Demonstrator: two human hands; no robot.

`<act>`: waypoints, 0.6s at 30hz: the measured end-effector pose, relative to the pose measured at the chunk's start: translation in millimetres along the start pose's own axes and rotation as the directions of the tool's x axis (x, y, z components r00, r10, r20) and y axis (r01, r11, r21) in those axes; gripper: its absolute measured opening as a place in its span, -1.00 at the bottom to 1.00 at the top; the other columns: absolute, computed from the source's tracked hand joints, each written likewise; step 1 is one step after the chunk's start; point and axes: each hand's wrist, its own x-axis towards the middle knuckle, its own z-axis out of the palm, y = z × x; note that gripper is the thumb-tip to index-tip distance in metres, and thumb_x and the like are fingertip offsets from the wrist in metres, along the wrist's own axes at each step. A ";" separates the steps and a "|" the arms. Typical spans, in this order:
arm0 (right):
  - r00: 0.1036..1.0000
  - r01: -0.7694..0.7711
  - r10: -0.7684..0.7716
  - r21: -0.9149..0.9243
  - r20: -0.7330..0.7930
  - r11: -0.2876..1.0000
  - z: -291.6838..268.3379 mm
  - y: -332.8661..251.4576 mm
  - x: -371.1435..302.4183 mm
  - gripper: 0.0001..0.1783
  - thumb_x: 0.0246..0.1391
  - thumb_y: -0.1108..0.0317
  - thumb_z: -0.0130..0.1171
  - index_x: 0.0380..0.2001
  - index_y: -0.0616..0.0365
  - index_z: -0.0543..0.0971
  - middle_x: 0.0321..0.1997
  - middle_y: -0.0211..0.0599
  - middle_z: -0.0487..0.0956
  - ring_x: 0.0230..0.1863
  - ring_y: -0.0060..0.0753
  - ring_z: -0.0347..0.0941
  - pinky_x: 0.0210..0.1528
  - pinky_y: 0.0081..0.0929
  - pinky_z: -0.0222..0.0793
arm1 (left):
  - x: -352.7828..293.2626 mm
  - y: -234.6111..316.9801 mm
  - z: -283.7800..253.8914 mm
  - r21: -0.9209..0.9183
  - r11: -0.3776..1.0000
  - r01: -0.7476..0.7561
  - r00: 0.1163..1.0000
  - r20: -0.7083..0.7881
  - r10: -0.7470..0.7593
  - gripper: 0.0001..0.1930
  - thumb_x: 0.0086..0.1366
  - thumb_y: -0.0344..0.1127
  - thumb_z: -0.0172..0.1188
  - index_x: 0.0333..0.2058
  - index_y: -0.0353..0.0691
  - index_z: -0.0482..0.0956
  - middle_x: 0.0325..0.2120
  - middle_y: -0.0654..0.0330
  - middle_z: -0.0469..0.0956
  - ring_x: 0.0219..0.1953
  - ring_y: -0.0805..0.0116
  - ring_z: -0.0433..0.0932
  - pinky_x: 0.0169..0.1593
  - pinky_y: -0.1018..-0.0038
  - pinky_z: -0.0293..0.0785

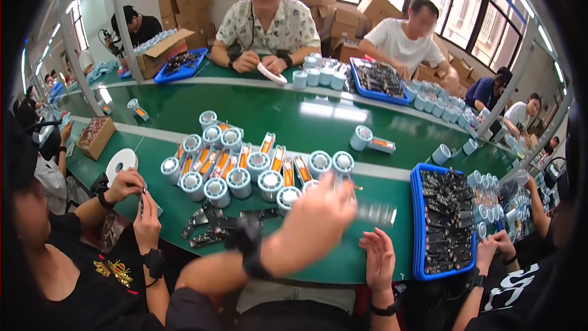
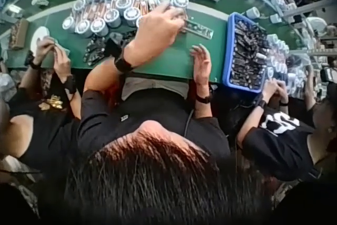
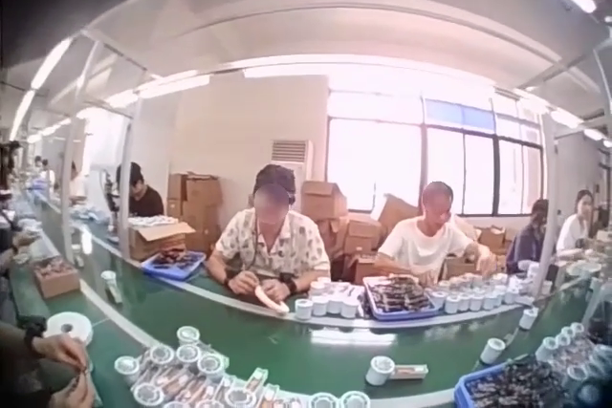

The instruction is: The person picks up a circuit board from a blue tray and aligns it with the internal components of a handheld fan. They then connect the wiring from the battery and motor to the board before setting the assembly back onto the green work surface.

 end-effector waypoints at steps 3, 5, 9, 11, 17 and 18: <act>0.960 0.038 0.000 -0.128 0.282 0.991 -4.9 -7.4 2.5 -0.30 0.45 -0.14 -0.07 0.16 0.40 0.44 -0.14 -0.12 0.67 -0.13 -0.36 0.59 -0.02 -0.40 0.49 | 88.7 -59.5 13.3 0.084 0.986 0.147 0.985 0.076 -0.153 -0.94 0.11 -0.37 0.29 -0.49 -0.19 0.65 -0.22 0.19 0.63 -0.09 0.10 0.59 -0.15 0.17 0.62; 0.950 0.041 0.029 -0.216 0.311 0.976 -6.7 -7.5 3.4 -0.36 0.46 -0.09 -0.06 0.13 0.39 0.46 -0.15 -0.11 0.67 -0.13 -0.36 0.59 -0.02 -0.40 0.49 | 114.3 -111.1 62.2 0.156 0.960 0.233 0.969 0.048 -0.243 -0.94 0.15 -0.37 0.29 -0.48 -0.18 0.67 -0.28 0.17 0.65 -0.13 0.07 0.62 -0.11 0.18 0.63; 0.930 0.029 0.117 -0.387 0.349 0.922 -12.0 -4.3 -1.1 -0.52 0.47 0.10 -0.02 0.06 0.38 0.52 -0.17 -0.11 0.68 -0.15 -0.35 0.60 -0.02 -0.41 0.51 | 113.9 -206.0 151.1 0.377 0.832 0.407 0.898 0.002 -0.440 -0.85 0.27 -0.32 0.18 -0.30 -0.08 0.73 -0.22 0.13 0.69 -0.06 0.02 0.65 -0.09 0.15 0.65; 0.943 -0.038 0.165 -0.399 0.288 0.916 -14.7 -8.5 -10.7 -0.65 0.45 0.27 0.01 0.02 0.38 0.55 -0.20 -0.13 0.70 -0.15 -0.37 0.62 -0.02 -0.42 0.54 | 101.4 -195.6 150.4 0.373 0.624 0.687 0.661 0.036 -0.750 -0.79 0.34 -0.26 0.13 -0.22 -0.03 0.77 -0.19 0.13 0.73 -0.01 0.06 0.67 -0.01 0.18 0.62; 0.935 -0.055 0.175 -0.360 0.309 0.931 -9.3 -16.4 -8.8 -0.78 0.39 0.45 0.04 -0.08 0.39 0.58 -0.28 -0.14 0.70 -0.23 -0.39 0.64 -0.09 -0.47 0.56 | 172.9 -139.1 164.3 0.453 0.845 0.282 0.825 0.335 -0.455 -0.58 0.19 0.01 0.31 -0.13 -0.18 0.74 -0.11 -0.05 0.71 -0.05 -0.12 0.69 0.08 0.01 0.59; 0.920 -0.064 0.200 -0.374 0.337 0.925 -4.7 -14.2 -11.0 -0.79 0.38 0.47 0.03 -0.11 0.38 0.59 -0.30 -0.14 0.69 -0.27 -0.40 0.63 -0.13 -0.48 0.56 | 175.4 -151.9 196.7 0.129 0.897 0.423 0.766 0.478 -0.430 -0.47 0.10 0.19 0.36 -0.14 -0.12 0.75 -0.14 -0.02 0.71 -0.03 -0.11 0.67 0.17 -0.06 0.50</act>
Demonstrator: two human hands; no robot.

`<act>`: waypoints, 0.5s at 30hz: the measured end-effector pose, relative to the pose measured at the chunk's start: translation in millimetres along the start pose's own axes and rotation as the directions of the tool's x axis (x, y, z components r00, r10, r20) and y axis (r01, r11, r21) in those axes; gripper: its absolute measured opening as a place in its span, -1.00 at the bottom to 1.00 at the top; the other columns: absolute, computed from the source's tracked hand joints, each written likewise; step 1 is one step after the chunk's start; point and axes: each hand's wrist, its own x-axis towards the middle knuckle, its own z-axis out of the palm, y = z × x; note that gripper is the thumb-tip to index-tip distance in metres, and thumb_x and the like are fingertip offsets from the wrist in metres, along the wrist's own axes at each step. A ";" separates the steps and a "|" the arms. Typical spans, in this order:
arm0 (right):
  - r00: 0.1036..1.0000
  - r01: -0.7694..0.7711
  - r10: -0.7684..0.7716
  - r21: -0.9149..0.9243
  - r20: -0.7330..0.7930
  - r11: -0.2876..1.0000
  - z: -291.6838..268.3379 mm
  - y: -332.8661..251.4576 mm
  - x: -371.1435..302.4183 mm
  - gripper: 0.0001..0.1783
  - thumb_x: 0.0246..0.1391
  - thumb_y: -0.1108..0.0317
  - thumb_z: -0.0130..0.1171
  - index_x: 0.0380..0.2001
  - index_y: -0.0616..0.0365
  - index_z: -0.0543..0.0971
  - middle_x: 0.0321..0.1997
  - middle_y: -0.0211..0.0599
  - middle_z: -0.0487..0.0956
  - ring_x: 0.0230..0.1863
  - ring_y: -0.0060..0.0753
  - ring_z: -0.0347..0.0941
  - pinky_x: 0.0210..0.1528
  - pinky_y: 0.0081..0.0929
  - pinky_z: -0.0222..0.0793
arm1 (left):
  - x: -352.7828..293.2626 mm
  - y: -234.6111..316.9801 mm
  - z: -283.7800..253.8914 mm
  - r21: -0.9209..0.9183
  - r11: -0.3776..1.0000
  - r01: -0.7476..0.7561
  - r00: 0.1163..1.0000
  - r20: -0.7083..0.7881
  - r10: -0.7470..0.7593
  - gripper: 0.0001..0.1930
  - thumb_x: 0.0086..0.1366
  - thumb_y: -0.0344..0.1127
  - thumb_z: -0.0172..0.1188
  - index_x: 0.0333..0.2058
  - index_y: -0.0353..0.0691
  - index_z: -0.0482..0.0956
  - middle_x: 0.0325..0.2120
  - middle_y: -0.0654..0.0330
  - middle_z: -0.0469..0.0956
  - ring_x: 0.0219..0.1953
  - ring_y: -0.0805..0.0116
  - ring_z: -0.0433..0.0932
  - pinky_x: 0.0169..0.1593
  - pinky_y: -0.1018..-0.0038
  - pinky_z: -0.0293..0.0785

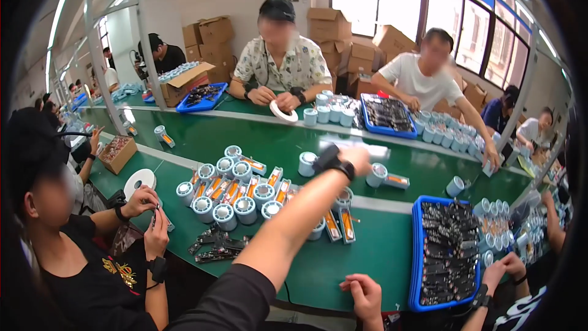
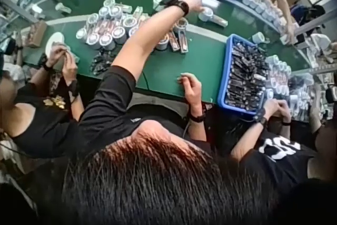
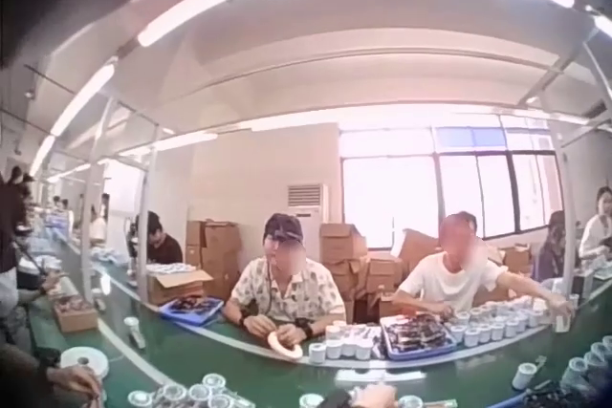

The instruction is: The person picks up a circuit board from a blue tray and aligns it with the internal components of a handheld fan. They then connect the wiring from the battery and motor to the board before setting the assembly back onto the green work surface.

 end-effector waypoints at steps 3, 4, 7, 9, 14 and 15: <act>1.000 -0.024 0.024 -0.034 -0.002 0.999 -8.8 6.8 0.2 -0.83 0.34 0.51 0.07 -0.12 0.36 0.60 -0.32 -0.17 0.69 -0.31 -0.41 0.62 -0.18 -0.50 0.55 | -14.4 72.5 50.7 0.003 0.974 -0.228 0.962 0.158 0.225 -0.25 -0.01 0.26 0.40 0.14 0.01 0.61 0.27 0.04 0.37 0.36 -0.13 0.28 0.14 -0.12 0.53; 0.999 -0.037 0.036 -0.048 -0.020 0.998 -7.5 4.4 -7.0 -0.84 0.31 0.54 0.10 -0.12 0.34 0.61 -0.31 -0.20 0.69 -0.31 -0.41 0.62 -0.19 -0.51 0.54 | -22.3 84.3 66.6 0.067 0.971 -0.228 0.972 0.075 0.223 -0.35 0.02 0.15 0.41 0.09 0.01 0.64 0.27 0.04 0.35 0.30 -0.17 0.32 0.12 -0.12 0.55; 0.999 -0.038 0.036 -0.061 -0.039 0.997 -5.2 -0.7 -8.9 -0.84 0.31 0.55 0.12 -0.10 0.32 0.61 -0.30 -0.25 0.69 -0.30 -0.46 0.60 -0.19 -0.53 0.52 | -12.2 89.1 76.1 0.116 0.965 -0.235 0.969 -0.049 0.242 -0.48 0.07 -0.06 0.41 0.04 -0.01 0.63 0.26 0.02 0.31 0.24 -0.21 0.37 0.06 -0.06 0.60; 0.999 -0.027 0.025 -0.050 -0.046 0.998 -3.5 -1.6 -7.3 -0.84 0.36 0.49 0.11 -0.09 0.33 0.60 -0.31 -0.30 0.67 -0.29 -0.55 0.56 -0.17 -0.58 0.51 | -2.9 83.2 74.0 0.087 0.961 -0.263 0.955 -0.117 0.272 -0.54 0.12 -0.28 0.38 0.04 -0.04 0.57 0.24 -0.04 0.28 0.22 -0.19 0.38 -0.02 0.03 0.67; 0.998 -0.050 0.049 -0.031 -0.035 0.998 -8.8 2.9 -6.9 -0.85 0.34 0.52 0.11 -0.10 0.33 0.60 -0.32 -0.30 0.66 -0.30 -0.54 0.57 -0.18 -0.57 0.51 | -7.5 80.8 72.0 0.016 0.980 -0.198 0.969 -0.145 0.198 -0.52 0.04 -0.47 0.34 0.01 -0.14 0.53 0.18 -0.05 0.31 0.14 -0.17 0.41 -0.05 0.08 0.69; 0.998 -0.053 0.052 -0.035 -0.032 0.998 -9.4 1.6 -6.8 -0.85 0.34 0.52 0.11 -0.10 0.33 0.60 -0.32 -0.30 0.66 -0.30 -0.54 0.56 -0.18 -0.57 0.50 | -9.9 79.4 70.1 0.010 0.977 -0.213 0.968 -0.131 0.212 -0.50 0.01 -0.48 0.36 0.00 -0.15 0.52 0.17 -0.03 0.33 0.14 -0.18 0.42 -0.03 0.10 0.68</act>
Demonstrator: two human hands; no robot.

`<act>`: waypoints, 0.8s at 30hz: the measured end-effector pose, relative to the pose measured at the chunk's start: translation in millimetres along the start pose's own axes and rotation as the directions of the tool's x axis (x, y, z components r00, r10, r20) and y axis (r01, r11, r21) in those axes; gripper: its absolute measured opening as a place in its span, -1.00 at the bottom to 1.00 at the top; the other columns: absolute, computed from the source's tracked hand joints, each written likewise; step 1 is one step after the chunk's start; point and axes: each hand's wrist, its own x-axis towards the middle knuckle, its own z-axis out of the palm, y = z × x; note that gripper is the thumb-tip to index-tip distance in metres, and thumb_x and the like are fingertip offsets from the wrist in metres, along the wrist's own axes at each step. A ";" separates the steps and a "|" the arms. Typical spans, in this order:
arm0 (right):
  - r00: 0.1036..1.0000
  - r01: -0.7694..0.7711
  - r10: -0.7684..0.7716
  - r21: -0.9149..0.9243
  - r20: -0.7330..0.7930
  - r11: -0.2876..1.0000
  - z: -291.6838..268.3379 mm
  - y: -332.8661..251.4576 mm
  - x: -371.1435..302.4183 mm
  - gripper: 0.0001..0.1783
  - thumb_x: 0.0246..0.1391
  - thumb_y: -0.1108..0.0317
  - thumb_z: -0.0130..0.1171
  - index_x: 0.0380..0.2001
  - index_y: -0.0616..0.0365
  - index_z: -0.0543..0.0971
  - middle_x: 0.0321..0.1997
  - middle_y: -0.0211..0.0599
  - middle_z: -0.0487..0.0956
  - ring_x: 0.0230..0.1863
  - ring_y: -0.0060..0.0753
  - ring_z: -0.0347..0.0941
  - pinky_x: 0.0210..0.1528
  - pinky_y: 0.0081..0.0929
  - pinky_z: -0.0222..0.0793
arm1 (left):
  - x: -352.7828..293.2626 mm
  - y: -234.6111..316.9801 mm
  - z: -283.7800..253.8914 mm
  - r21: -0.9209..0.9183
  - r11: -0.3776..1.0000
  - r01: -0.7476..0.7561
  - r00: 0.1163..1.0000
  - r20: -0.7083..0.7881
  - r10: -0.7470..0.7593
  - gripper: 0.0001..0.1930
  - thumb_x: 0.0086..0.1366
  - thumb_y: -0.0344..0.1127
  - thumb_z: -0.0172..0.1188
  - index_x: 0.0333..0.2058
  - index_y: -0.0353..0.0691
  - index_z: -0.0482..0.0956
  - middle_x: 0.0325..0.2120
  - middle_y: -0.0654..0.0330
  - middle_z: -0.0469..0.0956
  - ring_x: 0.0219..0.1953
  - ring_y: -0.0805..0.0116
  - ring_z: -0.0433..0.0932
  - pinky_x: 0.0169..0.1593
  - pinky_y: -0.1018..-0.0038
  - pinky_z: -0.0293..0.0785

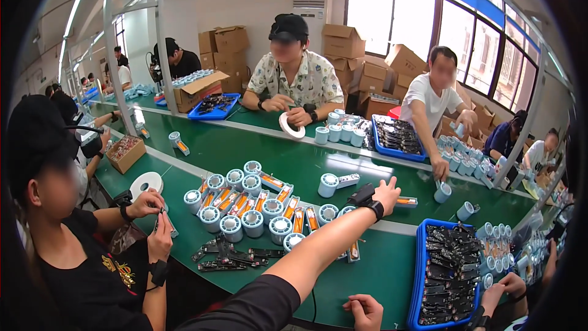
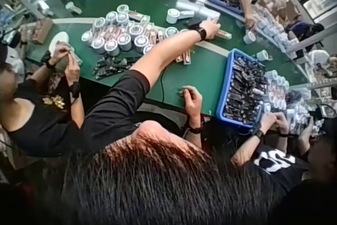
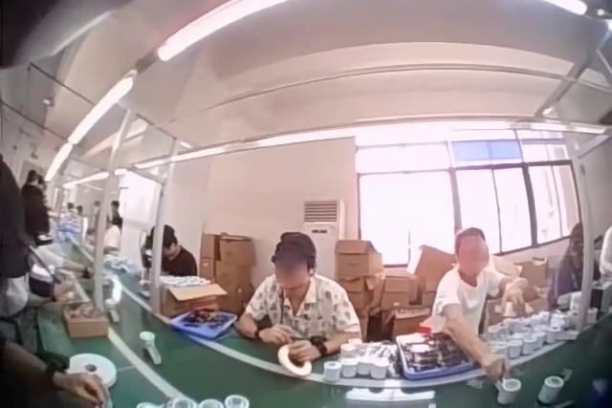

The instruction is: The person picks up a circuit board from a blue tray and aligns it with the internal components of a handheld fan. They then connect the wiring from the battery and motor to the board before setting the assembly back onto the green work surface.

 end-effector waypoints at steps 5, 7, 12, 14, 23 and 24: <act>1.000 -0.027 0.027 -0.001 0.011 1.000 0.3 -5.0 4.0 -0.85 0.34 0.53 0.10 -0.11 0.32 0.60 -0.33 -0.31 0.66 -0.30 -0.55 0.56 -0.19 -0.59 0.49 | -0.9 -6.6 -26.0 -0.006 0.996 -0.088 0.996 0.001 0.088 -0.47 -0.05 -0.51 0.42 -0.03 -0.19 0.52 0.10 0.01 0.39 0.13 -0.17 0.42 0.01 0.15 0.68; 0.999 -0.046 0.045 0.003 0.009 0.999 -0.8 -5.0 2.9 -0.86 0.34 0.53 0.10 -0.11 0.32 0.60 -0.33 -0.31 0.66 -0.31 -0.55 0.55 -0.20 -0.59 0.49 | 0.2 -9.0 -39.6 -0.006 0.993 -0.120 0.993 -0.005 0.120 -0.46 -0.06 -0.51 0.43 -0.03 -0.19 0.52 0.08 0.01 0.41 0.13 -0.17 0.42 0.01 0.17 0.68; 0.998 -0.055 0.055 -0.024 0.023 0.998 1.0 -6.7 3.9 -0.86 0.34 0.54 0.10 -0.10 0.31 0.60 -0.32 -0.33 0.65 -0.31 -0.57 0.54 -0.21 -0.61 0.47 | 6.4 -58.1 -75.0 0.229 0.969 -0.096 0.980 -0.146 0.132 -0.55 0.05 -0.41 0.31 -0.02 -0.24 0.55 -0.02 0.00 0.50 0.13 -0.03 0.41 0.16 0.06 0.43; 0.996 -0.083 0.083 0.002 0.016 0.997 2.1 -9.0 2.5 -0.85 0.34 0.53 0.11 -0.10 0.31 0.60 -0.32 -0.33 0.65 -0.31 -0.57 0.54 -0.21 -0.61 0.46 | 9.7 -95.7 -93.8 0.248 0.968 -0.024 0.979 -0.190 0.073 -0.58 0.05 -0.38 0.31 -0.04 -0.21 0.59 -0.05 0.00 0.52 0.13 0.02 0.42 0.23 0.10 0.27; 0.993 -0.111 0.114 0.071 -0.033 0.991 -1.5 -7.5 3.7 -0.84 0.30 0.52 0.18 -0.11 0.34 0.64 -0.34 -0.29 0.67 -0.37 -0.55 0.54 -0.29 -0.62 0.46 | -69.6 -230.9 -163.8 0.402 0.890 0.215 0.958 0.089 -0.272 -0.67 0.18 -0.35 0.23 -0.05 -0.14 0.66 0.14 -0.09 0.41 0.21 -0.15 0.38 0.25 0.07 0.46; 0.996 -0.088 0.089 0.067 -0.010 0.994 -1.1 -0.8 8.3 -0.85 0.30 0.53 0.14 -0.14 0.36 0.63 -0.34 -0.25 0.67 -0.36 -0.51 0.57 -0.27 -0.60 0.49 | -89.7 -244.4 -170.9 0.401 0.885 0.236 0.945 0.117 -0.305 -0.66 0.18 -0.36 0.22 -0.04 -0.13 0.66 0.14 -0.05 0.41 0.23 -0.13 0.37 0.25 0.13 0.48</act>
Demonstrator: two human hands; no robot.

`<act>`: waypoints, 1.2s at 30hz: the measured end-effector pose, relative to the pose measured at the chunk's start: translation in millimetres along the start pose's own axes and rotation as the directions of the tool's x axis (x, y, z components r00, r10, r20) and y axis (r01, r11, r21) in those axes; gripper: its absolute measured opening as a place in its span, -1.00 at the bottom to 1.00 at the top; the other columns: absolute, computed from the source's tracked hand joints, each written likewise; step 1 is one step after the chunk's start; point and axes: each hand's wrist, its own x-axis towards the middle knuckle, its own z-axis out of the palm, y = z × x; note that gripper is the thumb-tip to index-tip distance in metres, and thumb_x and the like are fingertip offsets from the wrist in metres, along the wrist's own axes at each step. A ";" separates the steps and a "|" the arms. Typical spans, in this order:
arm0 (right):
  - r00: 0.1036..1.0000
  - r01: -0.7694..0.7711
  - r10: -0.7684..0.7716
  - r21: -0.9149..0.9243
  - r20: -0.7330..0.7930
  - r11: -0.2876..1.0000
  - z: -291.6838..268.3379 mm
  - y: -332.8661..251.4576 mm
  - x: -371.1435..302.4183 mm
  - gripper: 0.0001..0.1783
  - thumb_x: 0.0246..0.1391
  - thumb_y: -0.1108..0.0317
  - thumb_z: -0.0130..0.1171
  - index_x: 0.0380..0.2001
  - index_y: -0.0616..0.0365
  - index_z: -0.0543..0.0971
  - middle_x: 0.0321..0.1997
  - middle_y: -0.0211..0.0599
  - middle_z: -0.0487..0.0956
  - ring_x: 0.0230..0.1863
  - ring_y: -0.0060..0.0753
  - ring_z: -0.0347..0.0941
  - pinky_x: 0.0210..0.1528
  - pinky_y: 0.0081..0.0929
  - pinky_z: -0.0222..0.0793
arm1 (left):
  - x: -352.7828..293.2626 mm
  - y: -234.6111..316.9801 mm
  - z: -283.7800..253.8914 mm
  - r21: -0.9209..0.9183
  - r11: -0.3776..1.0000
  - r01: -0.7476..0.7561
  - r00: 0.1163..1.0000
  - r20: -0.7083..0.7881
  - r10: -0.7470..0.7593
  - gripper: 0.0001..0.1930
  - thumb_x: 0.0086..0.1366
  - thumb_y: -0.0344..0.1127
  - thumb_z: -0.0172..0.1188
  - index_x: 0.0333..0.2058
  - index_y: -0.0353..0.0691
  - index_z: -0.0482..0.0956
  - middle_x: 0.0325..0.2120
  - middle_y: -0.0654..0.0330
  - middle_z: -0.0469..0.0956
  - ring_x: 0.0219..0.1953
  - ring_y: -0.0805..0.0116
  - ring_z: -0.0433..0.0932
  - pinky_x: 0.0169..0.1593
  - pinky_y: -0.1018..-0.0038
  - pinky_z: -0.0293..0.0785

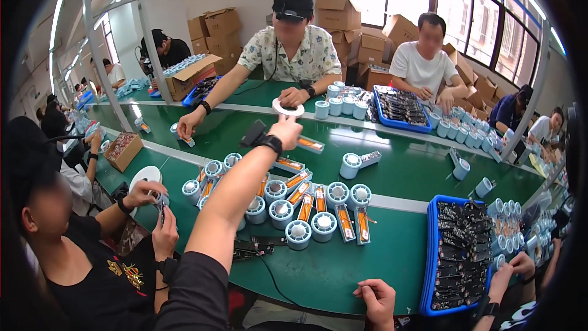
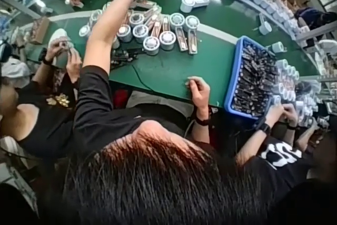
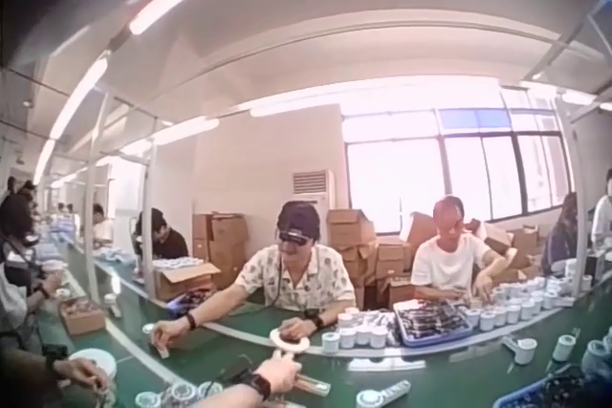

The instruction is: The person picks up a circuit board from a blue tray and aligns it with the internal components of a handheld fan. They then connect the wiring from the battery and motor to the board before setting the assembly back onto the green work surface.

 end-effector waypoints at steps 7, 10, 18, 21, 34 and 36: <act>0.999 0.031 -0.031 -0.025 0.013 0.999 -0.4 -2.6 1.7 -0.86 0.29 0.58 0.06 -0.20 0.38 0.60 -0.37 -0.19 0.67 -0.32 -0.46 0.62 -0.22 -0.57 0.54 | -19.4 -0.6 -0.4 -0.047 0.999 0.002 0.969 0.246 0.010 -0.48 0.06 -0.34 0.34 0.07 -0.08 0.59 0.16 0.07 0.40 0.30 -0.06 0.28 0.40 -0.20 0.12; 0.999 0.053 -0.053 -0.028 0.006 0.998 -1.6 -1.6 -0.7 -0.86 0.30 0.56 0.10 -0.18 0.38 0.62 -0.31 -0.16 0.70 -0.29 -0.50 0.64 -0.21 -0.58 0.57 | -20.0 10.6 11.5 -0.001 0.998 -0.061 0.964 0.259 0.059 -0.37 -0.03 -0.29 0.42 0.11 -0.07 0.56 0.15 0.10 0.41 0.31 -0.04 0.27 0.42 -0.33 -0.06; 0.998 0.049 -0.046 -0.064 0.044 0.997 0.5 -1.8 1.0 -0.84 0.32 0.55 0.06 -0.16 0.34 0.62 -0.33 -0.23 0.69 -0.30 -0.51 0.62 -0.22 -0.59 0.54 | -8.6 0.7 21.7 -0.028 0.968 -0.249 0.935 0.254 0.248 -0.18 -0.22 -0.19 0.59 0.13 -0.05 0.53 0.00 0.18 0.58 0.23 0.09 0.43 0.40 -0.22 0.12; 0.998 0.048 -0.046 -0.052 0.038 0.997 -2.5 -5.7 1.0 -0.83 0.32 0.54 0.07 -0.14 0.35 0.62 -0.32 -0.24 0.69 -0.29 -0.53 0.62 -0.20 -0.61 0.54 | -9.0 11.8 20.9 0.019 0.924 -0.381 0.915 0.155 0.374 -0.23 -0.22 -0.19 0.58 0.09 -0.06 0.56 -0.04 0.19 0.58 0.17 0.12 0.46 0.32 -0.09 0.27; 0.987 0.139 -0.134 -0.047 0.088 0.989 1.2 -3.5 3.5 -0.84 0.31 0.47 0.14 -0.13 0.29 0.63 -0.35 -0.33 0.68 -0.30 -0.59 0.60 -0.22 -0.60 0.51 | -33.8 47.5 -27.7 0.035 0.893 -0.448 0.892 -0.047 0.449 -0.27 -0.31 -0.24 0.56 0.00 -0.10 0.59 -0.14 0.18 0.61 0.03 0.07 0.53 0.15 0.25 0.48; 0.982 0.150 -0.147 -0.016 0.122 0.989 4.4 -2.6 2.3 -0.84 0.32 0.47 0.14 -0.13 0.29 0.64 -0.36 -0.33 0.68 -0.31 -0.60 0.59 -0.23 -0.59 0.50 | -46.5 63.2 -49.1 -0.073 0.899 -0.432 0.888 -0.210 0.409 -0.32 -0.23 -0.21 0.56 -0.01 -0.12 0.58 -0.14 0.17 0.60 0.05 0.08 0.52 0.18 0.17 0.44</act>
